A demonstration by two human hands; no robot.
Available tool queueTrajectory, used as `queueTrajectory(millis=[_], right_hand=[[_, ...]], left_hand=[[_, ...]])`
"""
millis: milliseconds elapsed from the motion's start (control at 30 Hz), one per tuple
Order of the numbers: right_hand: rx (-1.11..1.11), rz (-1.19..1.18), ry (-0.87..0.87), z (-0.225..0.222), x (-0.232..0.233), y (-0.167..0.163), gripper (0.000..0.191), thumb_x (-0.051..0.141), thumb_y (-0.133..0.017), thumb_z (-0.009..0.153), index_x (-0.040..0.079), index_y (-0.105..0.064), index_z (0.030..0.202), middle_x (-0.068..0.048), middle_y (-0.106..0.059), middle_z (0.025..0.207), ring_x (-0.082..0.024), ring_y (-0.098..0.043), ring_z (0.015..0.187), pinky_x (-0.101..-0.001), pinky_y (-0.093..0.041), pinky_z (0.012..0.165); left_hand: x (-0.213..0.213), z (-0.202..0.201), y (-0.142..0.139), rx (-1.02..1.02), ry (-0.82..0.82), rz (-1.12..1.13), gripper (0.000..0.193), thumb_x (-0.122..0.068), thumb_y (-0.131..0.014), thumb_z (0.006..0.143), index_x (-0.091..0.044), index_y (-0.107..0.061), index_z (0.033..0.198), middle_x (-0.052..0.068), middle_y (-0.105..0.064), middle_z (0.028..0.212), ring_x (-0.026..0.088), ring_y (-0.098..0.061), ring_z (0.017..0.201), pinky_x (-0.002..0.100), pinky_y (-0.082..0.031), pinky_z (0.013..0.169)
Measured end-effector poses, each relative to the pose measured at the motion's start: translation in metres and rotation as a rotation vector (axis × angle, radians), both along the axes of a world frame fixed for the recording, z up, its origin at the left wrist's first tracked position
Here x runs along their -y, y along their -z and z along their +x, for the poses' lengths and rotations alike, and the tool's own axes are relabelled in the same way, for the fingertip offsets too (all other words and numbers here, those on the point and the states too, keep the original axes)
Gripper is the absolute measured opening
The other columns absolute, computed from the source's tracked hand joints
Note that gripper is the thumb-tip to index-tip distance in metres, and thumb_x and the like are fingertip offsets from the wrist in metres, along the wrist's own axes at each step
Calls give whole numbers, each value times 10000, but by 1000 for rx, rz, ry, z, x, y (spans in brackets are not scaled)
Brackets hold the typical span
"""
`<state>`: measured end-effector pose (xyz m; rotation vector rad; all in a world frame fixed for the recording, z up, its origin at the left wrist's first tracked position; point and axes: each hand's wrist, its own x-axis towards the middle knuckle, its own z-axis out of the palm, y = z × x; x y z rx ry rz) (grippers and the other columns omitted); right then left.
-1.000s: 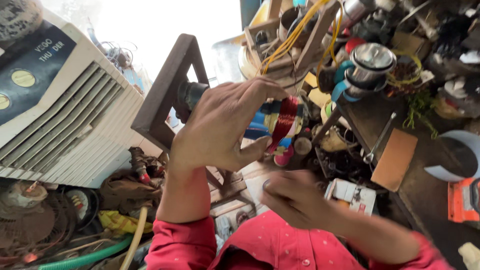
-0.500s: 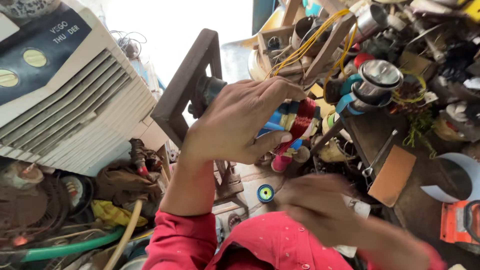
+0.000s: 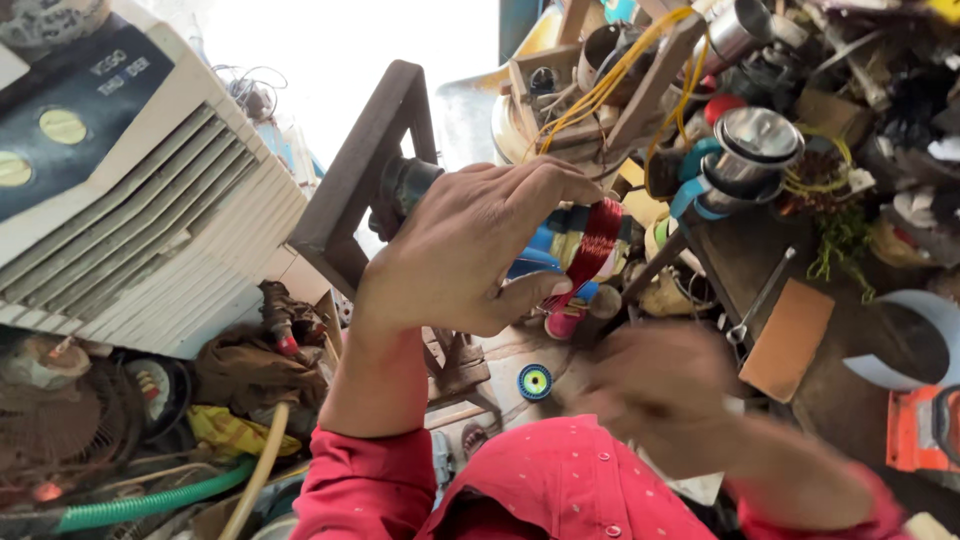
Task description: The person picks up a spool of red wire and a small paper piece from the workbench, then wraps the wire by hand around a blue cylindrical object mounted on a wooden stand, winding it repeatedly around the cylinder.
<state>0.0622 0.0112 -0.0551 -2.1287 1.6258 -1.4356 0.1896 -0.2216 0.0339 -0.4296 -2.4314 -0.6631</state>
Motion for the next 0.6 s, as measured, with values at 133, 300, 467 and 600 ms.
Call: queueTrajectory(millis=[133,300,467,600], right_hand=[[151,-9,474,-72,42,-2,103,84,-675,1035,60,-689,936,-56,-679,780,-158,-605,658,-273,-450,601],[531,277,483,-2,66,78,291,48,-763,680,21,-700,962,-73,-721,866,-211,-648,792,-330,-532,718],[121,104,127,-2,1,49,88,117,-735,871,49,-681,888,-51,-601,713,-210,-552,591,-323,-415,555],[326,96,506,-81,35,17,249,277,-714,967,29,-723,955,-52,-634,751,-152,-537,638,-295,-401,609]], left_hand=[[-2,2,2,-12,23,-33,658,-261,-766,785,-43,-518,1354,132,-652,1287,355,-668,1182,433,-524,987],[-4,7,2,-10,28,-11,705,-225,-755,731,-33,-510,1363,140,-648,1289,343,-674,1167,426,-527,976],[-3,3,4,-31,8,-21,652,-226,-774,767,-29,-515,1331,129,-648,1245,344,-670,1129,404,-528,943],[-2,4,6,-51,70,-16,632,-233,-774,766,-38,-516,1309,133,-643,1246,336,-669,1140,396,-536,957]])
